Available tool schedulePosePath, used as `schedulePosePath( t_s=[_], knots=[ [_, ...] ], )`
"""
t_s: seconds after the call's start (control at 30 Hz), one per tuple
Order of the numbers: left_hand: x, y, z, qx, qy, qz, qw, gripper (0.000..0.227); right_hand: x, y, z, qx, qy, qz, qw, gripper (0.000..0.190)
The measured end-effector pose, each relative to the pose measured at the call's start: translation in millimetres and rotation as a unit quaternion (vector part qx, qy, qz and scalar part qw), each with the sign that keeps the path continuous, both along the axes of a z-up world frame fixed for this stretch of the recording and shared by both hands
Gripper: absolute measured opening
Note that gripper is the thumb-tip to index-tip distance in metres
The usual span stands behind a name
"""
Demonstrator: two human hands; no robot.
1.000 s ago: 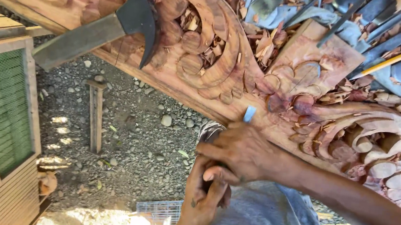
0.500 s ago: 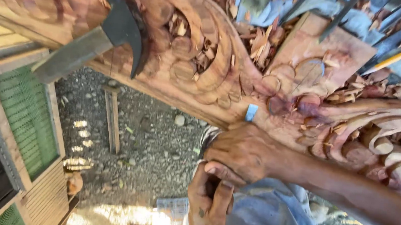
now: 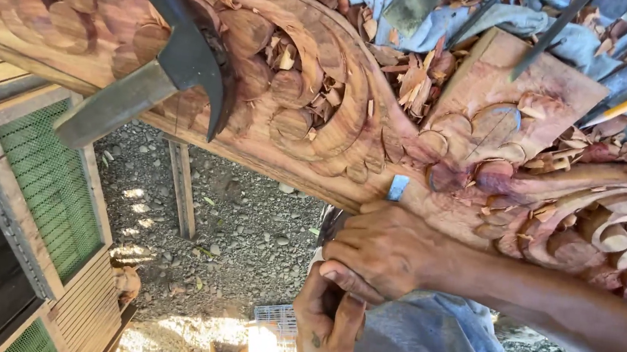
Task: Woodworker using chisels and a hammer to carve an intricate design into a wooden furniture piece.
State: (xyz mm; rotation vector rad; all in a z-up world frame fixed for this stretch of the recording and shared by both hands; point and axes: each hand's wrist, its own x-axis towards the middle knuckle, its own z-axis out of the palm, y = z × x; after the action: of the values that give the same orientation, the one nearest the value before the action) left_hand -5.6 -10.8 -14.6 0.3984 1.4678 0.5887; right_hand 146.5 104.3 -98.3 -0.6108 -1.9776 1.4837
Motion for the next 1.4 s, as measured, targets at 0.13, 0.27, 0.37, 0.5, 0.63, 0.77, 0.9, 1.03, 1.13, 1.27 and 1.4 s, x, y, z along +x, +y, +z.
schedulePosePath(
  t_s=[0.13,0.27,0.37,0.5,0.63,0.77,0.9,1.03,1.13,1.27,1.4],
  knots=[
    [-1,8,2,0.027,-0.014,0.006,1.000,0.013,-2,-2,-1,-0.015,-0.013,0.004,1.000,0.028],
    [-8,7,0,0.019,0.010,-0.018,1.000,0.010,-3,7,1,-0.001,-0.021,0.014,1.000,0.030],
    [-11,12,6,-0.028,0.028,-0.022,0.999,0.010,-6,-2,-1,-0.008,-0.018,0.016,1.000,0.030],
    [-18,23,6,-0.048,-0.005,-0.014,0.999,0.012,-8,0,-4,-0.025,-0.009,0.022,0.999,0.031],
    [-24,23,2,-0.003,-0.021,-0.043,0.999,0.011,-9,3,-4,-0.011,-0.021,0.006,1.000,0.031],
    [-24,23,-2,0.004,-0.015,-0.052,0.999,0.009,-12,-4,-10,-0.011,-0.020,-0.008,1.000,0.033],
    [-19,29,-9,0.029,0.023,-0.093,0.995,0.005,-14,-13,-20,0.008,-0.051,-0.015,0.999,0.031],
    [-15,34,2,0.068,0.019,-0.078,0.994,0.005,-9,0,-6,0.012,-0.040,-0.072,0.996,0.033],
    [-19,29,1,-0.002,0.019,-0.081,0.997,0.007,-7,4,-7,0.046,-0.012,-0.076,0.996,0.028],
    [-18,23,1,-0.018,-0.005,-0.051,0.999,0.009,-7,-4,-8,0.011,-0.007,-0.059,0.998,0.029],
    [-11,38,2,0.027,-0.010,-0.059,0.998,0.011,-5,2,-9,-0.001,0.016,-0.072,0.997,0.026]
  ],
)
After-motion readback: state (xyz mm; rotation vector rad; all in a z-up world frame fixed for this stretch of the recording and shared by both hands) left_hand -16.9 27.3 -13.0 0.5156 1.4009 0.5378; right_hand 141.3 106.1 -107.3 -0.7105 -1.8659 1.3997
